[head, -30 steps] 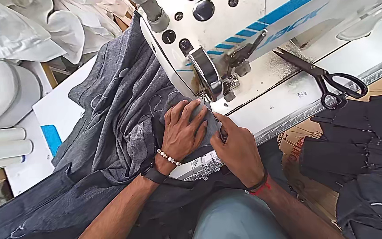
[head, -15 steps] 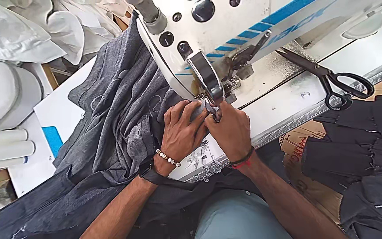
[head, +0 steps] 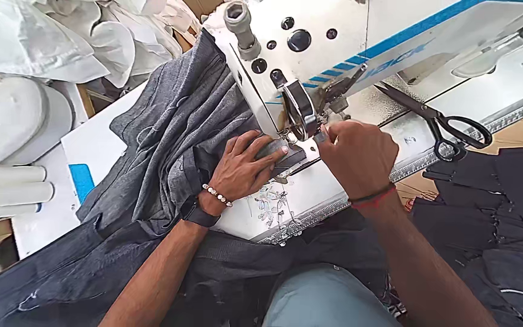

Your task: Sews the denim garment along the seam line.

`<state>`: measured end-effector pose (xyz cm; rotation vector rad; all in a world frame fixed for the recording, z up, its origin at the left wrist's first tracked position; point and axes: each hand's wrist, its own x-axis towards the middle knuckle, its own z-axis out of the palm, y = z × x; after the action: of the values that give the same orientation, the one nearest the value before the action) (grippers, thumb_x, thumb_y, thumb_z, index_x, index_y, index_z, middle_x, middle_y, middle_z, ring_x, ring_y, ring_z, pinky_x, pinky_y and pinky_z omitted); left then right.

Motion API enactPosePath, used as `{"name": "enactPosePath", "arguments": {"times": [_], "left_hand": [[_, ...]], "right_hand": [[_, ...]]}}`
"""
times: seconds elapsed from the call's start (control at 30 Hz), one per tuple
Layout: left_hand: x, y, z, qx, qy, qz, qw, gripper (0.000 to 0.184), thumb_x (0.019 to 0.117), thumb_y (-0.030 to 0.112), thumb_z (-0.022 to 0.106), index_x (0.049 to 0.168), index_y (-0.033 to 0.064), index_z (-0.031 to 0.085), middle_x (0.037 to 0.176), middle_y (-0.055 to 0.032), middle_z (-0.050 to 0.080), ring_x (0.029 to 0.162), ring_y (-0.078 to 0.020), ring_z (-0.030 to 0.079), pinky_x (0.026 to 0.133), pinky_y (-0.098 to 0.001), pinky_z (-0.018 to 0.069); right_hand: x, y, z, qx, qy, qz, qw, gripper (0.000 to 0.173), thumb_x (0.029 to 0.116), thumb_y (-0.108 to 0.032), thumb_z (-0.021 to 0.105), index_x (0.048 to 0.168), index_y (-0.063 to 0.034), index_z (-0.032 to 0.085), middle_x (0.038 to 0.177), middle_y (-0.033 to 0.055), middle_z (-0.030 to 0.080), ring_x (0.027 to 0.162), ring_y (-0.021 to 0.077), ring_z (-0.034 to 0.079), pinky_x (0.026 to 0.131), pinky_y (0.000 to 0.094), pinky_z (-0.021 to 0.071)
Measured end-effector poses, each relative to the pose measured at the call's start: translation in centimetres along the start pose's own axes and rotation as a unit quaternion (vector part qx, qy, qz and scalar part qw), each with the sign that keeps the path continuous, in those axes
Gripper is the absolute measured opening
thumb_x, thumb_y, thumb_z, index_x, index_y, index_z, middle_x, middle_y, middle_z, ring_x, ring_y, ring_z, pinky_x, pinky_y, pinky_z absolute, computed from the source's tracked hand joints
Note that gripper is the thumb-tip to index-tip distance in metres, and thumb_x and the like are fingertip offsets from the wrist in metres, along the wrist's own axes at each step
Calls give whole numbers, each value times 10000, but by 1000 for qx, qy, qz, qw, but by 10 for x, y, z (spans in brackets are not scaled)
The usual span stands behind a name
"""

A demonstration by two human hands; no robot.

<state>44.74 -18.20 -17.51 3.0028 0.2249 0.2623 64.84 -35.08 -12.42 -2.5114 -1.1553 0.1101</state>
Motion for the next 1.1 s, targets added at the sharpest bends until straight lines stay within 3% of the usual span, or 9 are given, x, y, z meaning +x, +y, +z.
{"name": "enactPosePath", "arguments": {"times": [0.07, 0.13, 0.17, 0.27, 0.43, 0.67, 0.9, 1.0, 1.1], "left_hand": [[6, 10, -1, 8, 20, 30, 999, 404, 1020, 320, 486, 1384, 343, 660, 1468, -39, 583, 1381, -283, 483, 1146, -499, 347], [14, 21, -4, -16, 23, 64, 998, 376, 1017, 264, 503, 1337, 235, 698, 1394, -48, 641, 1345, -261, 539, 1126, -456, 409], [19, 26, -5, -32, 24, 75, 996, 342, 1016, 237, 517, 1286, 185, 721, 1324, -58, 677, 1300, -248, 584, 1094, -429, 465], [34, 38, -8, -33, 68, 62, 995, 204, 1013, 161, 577, 1130, 103, 734, 1161, -82, 730, 1069, -228, 708, 852, -370, 592], [49, 41, 2, 33, 125, 25, 991, 185, 1013, 150, 611, 1157, 112, 720, 986, -74, 758, 838, -233, 727, 686, -382, 560], [44, 34, 5, 27, 126, 26, 991, 172, 996, 151, 640, 1129, 100, 736, 894, -65, 744, 780, -232, 709, 671, -381, 545], [42, 30, 2, 4, 84, 52, 995, 236, 1004, 117, 605, 1183, 148, 756, 1116, -49, 744, 999, -226, 704, 856, -398, 543], [42, 30, 6, -11, 105, 29, 994, 208, 1015, 151, 608, 1168, 117, 745, 1039, -62, 759, 939, -231, 721, 832, -397, 555], [46, 29, 11, -5, 125, 4, 992, 203, 1031, 198, 593, 1148, 140, 749, 987, -38, 767, 892, -207, 721, 806, -368, 552]], "right_hand": [[-7, 3, 12, 29, 10, -13, 999, 358, 988, -426, 571, 895, -106, 702, 793, 96, 642, 752, 320, 652, 565, 496, 484], [-19, 4, 36, 62, 18, -22, 998, 470, 945, -532, 642, 1049, -82, 729, 932, 121, 635, 908, 348, 615, 707, 515, 485], [-24, 2, 46, 60, 33, -10, 998, 473, 923, -542, 660, 1073, -98, 724, 960, 110, 620, 934, 333, 600, 726, 501, 462], [-30, 1, 61, 68, 72, 21, 995, 346, 924, -484, 676, 1008, -154, 740, 945, 63, 614, 931, 282, 581, 748, 462, 432], [-31, 4, 63, 96, 86, 24, 991, 286, 933, -453, 690, 1018, -190, 763, 911, 20, 634, 899, 240, 587, 749, 441, 425], [-36, 7, 64, 123, 102, -29, 987, 142, 944, -363, 715, 999, -267, 804, 870, -37, 661, 865, 193, 577, 754, 422, 403], [-43, 6, 67, 103, 105, -65, 987, 182, 942, -347, 683, 1036, -243, 799, 927, -26, 693, 914, 203, 604, 779, 427, 428], [-38, 6, 63, 132, 97, -18, 986, 259, 947, -367, 702, 1107, -174, 768, 895, 1, 701, 885, 225, 631, 785, 445, 485], [-37, 6, 65, 126, 102, -30, 986, 161, 965, -325, 697, 1053, -243, 804, 903, -21, 702, 871, 200, 616, 752, 424, 437]]}}
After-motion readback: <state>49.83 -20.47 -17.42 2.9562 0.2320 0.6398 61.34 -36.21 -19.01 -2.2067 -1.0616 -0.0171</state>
